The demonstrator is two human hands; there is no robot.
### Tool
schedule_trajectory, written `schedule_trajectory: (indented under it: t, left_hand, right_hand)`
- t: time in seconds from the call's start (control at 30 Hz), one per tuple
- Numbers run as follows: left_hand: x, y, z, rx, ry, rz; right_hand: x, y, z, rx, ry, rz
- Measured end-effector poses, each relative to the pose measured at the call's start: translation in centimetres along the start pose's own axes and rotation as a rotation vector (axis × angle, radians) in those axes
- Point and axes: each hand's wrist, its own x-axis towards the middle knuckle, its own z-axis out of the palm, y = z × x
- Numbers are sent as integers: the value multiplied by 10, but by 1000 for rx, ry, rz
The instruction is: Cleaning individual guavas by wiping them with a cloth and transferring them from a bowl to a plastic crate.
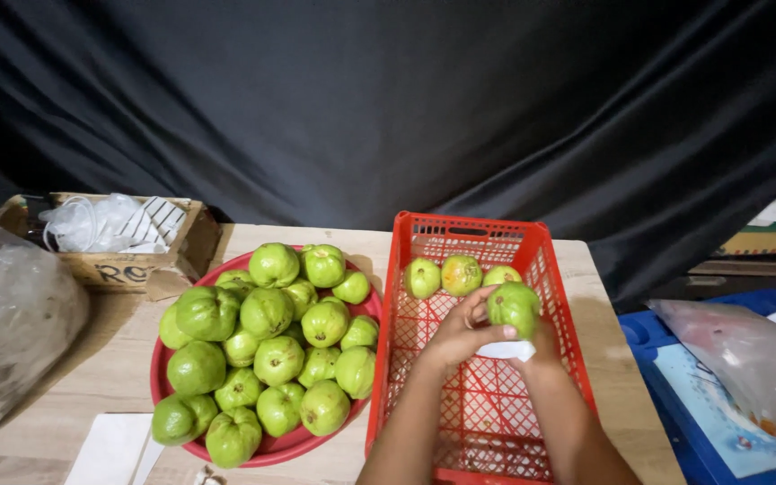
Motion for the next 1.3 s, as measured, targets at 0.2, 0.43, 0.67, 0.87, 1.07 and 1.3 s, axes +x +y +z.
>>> schedule_trajectory:
  t: [0.2,0.43,0.67,0.87,1.07,1.3]
  left_hand:
    - [3,-4,-17,574,276,-32]
    - [5,-14,-13,878,222,-125]
    - [-3,-3,-6,222,208,11]
    - [9,-21,-29,391,493,-161]
    - [9,-33,-46,396,817,-329]
    - [33,-108,-84,641,1065,-582]
  right_hand:
    - [-56,-25,24,-78,-105,-91]
    - [-73,-22,29,-359,-150,-277]
    - [-5,5,16,-71,-13,18]
    - [-63,-4,37,-76,-75,64]
    - [-64,-7,47,-226,-169,167]
    - [-26,30,41,-534,-317,23]
